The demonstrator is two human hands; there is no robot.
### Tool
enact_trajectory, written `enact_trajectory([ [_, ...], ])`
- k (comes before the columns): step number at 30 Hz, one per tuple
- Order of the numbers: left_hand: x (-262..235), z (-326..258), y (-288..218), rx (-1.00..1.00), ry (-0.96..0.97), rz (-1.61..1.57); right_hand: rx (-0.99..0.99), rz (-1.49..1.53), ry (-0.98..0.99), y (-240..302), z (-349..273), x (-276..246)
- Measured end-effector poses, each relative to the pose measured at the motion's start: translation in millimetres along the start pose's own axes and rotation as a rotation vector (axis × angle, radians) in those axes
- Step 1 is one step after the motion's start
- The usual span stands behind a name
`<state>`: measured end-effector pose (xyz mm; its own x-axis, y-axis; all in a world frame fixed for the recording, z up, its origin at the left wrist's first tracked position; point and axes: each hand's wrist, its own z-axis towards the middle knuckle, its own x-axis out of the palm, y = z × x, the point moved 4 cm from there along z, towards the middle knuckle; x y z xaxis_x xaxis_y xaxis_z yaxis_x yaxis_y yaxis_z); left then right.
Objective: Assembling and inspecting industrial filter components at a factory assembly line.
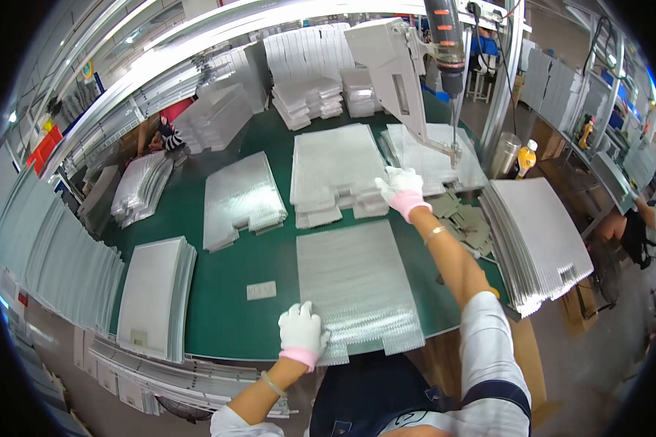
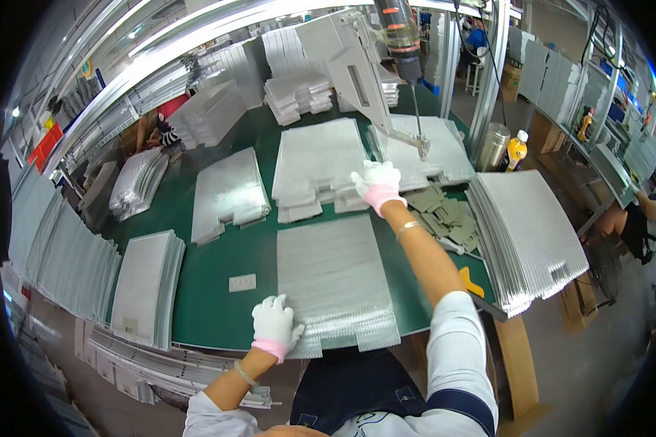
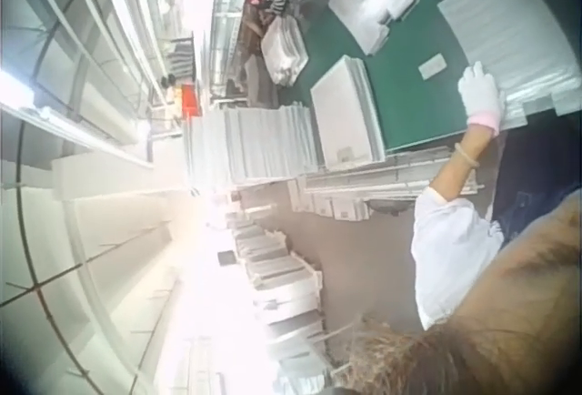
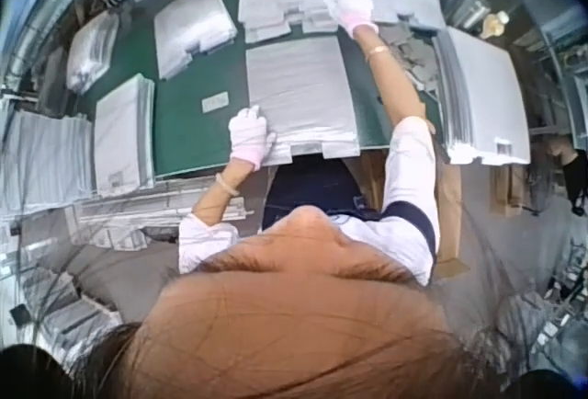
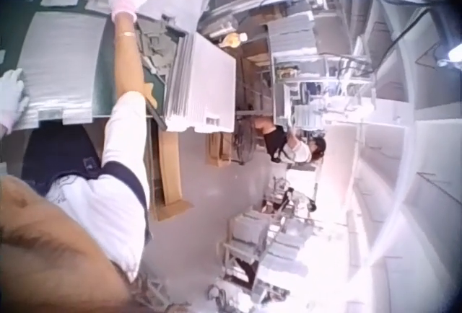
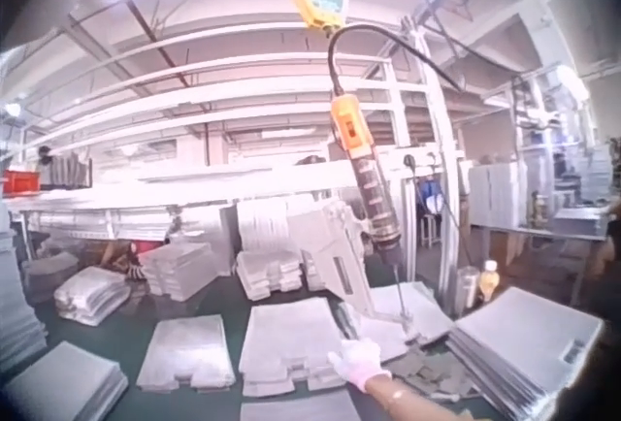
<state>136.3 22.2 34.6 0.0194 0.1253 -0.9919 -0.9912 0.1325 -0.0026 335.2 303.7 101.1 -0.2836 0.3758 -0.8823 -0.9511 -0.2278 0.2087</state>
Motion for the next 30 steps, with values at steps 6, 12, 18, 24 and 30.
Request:
enact_trajectory([
  [6,-10.4,8.0,-1.5,0.103,-0.032,-0.045,0.109,-0.207,0.321,27.3,38.1,44.4],
  [12,-8.4,23.4,4.7,0.233,0.223,-0.048,0.144,-0.276,0.292,34.3,47.6,33.9],
  [18,-62.8,113.4,44.5,0.055,0.093,-0.266,0.178,-0.192,0.256,14.7,47.8,34.1],
  [24,-9.4,245.6,122.9,-0.384,-0.237,-0.318,0.205,-0.11,0.394,19.3,45.8,42.8],
  [30,22.1,293.2,92.1,-0.448,-0.067,-0.203,0.225,0.143,0.334,-4.6,53.2,44.7],
])
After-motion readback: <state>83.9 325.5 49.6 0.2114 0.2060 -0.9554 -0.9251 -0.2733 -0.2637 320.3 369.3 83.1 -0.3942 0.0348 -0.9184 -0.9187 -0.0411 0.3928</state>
